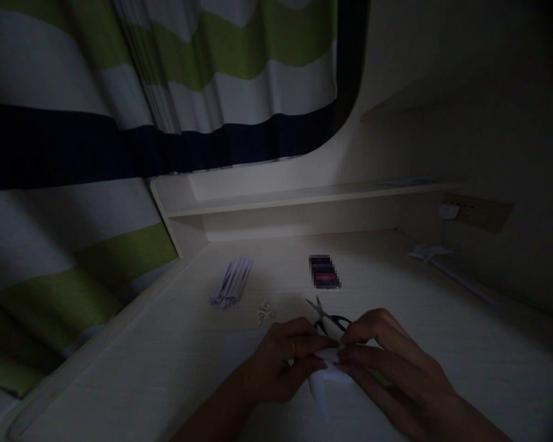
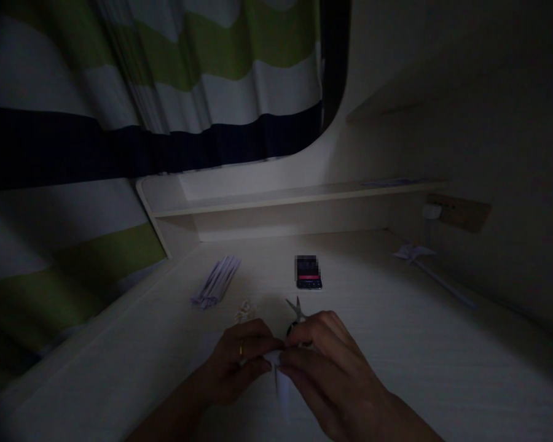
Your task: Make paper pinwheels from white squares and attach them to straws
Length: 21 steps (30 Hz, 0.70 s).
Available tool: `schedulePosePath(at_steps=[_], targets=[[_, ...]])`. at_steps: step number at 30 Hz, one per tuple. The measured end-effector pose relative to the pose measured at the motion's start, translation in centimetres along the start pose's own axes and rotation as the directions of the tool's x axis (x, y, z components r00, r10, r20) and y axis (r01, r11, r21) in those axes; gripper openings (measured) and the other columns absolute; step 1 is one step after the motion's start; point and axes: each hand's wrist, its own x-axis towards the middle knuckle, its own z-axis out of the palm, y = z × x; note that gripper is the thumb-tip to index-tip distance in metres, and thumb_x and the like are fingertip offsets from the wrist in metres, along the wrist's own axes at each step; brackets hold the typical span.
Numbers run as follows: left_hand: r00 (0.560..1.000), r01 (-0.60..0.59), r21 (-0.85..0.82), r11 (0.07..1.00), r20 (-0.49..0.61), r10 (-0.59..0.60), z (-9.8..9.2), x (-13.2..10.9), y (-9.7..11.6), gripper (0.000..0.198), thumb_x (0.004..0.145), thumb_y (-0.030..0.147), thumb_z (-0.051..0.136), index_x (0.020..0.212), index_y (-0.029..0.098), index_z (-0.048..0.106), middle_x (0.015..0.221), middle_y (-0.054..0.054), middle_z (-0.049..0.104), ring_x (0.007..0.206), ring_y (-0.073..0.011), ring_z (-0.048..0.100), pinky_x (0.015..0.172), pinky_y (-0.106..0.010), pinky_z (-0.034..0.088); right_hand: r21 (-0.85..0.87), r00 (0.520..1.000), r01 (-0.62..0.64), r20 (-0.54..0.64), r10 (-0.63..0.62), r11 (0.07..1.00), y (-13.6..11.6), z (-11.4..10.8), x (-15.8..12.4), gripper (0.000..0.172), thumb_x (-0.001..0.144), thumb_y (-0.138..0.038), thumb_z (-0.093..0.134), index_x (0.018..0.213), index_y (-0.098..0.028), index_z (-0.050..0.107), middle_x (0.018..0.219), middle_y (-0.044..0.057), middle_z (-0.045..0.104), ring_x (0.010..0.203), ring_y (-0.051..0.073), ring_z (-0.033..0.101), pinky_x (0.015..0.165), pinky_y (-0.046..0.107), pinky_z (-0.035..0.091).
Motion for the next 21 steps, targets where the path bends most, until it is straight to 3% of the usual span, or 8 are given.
schedulePosePath(at_steps=[4,12,21], targets=[[1.000,0.012,0.050,0.999,0.013,-0.013,0.0,-0.1,-0.1,0.030,0.081,0.025,0.042,0.104,0.015,0.058,0.078,-0.009,0.055,0.066,-0.0130,0.050,0.060,-0.024,0.039,-0.020,0.999,0.028,0.021,-0.028,0.999,0.1,0.1,0.1,0.029,0.073,-0.004,0.051,0.098,-0.019,0.049,0.083,0.005,0.051,0.075,0.015,0.048,0.061,0.029,0.042],[0.994,0.090,-0.024,0.996,0.070,-0.088,0.3,0.2,-0.3,0.029,0.083,0.028,0.037,0.095,0.015,0.061,0.073,-0.006,0.055,0.066,-0.0114,0.051,0.061,-0.022,0.039,-0.016,0.991,0.075,0.109,-0.073,0.997,1.1,-0.3,0.0,0.019,0.074,-0.003,0.049,0.087,-0.017,0.051,0.081,0.005,0.049,0.074,0.015,0.046,0.060,0.028,0.040],[0.985,0.139,-0.088,0.986,0.114,-0.129,-0.1,0.4,-0.3,0.030,0.084,0.032,0.036,0.085,0.014,0.061,0.071,-0.004,0.051,0.065,-0.0111,0.048,0.060,-0.022,0.037,0.027,0.995,0.041,0.095,-0.043,0.999,1.2,-0.1,0.3,0.016,0.076,-0.008,0.051,0.089,-0.017,0.052,0.090,0.007,0.049,0.082,0.015,0.046,0.067,0.029,0.042]])
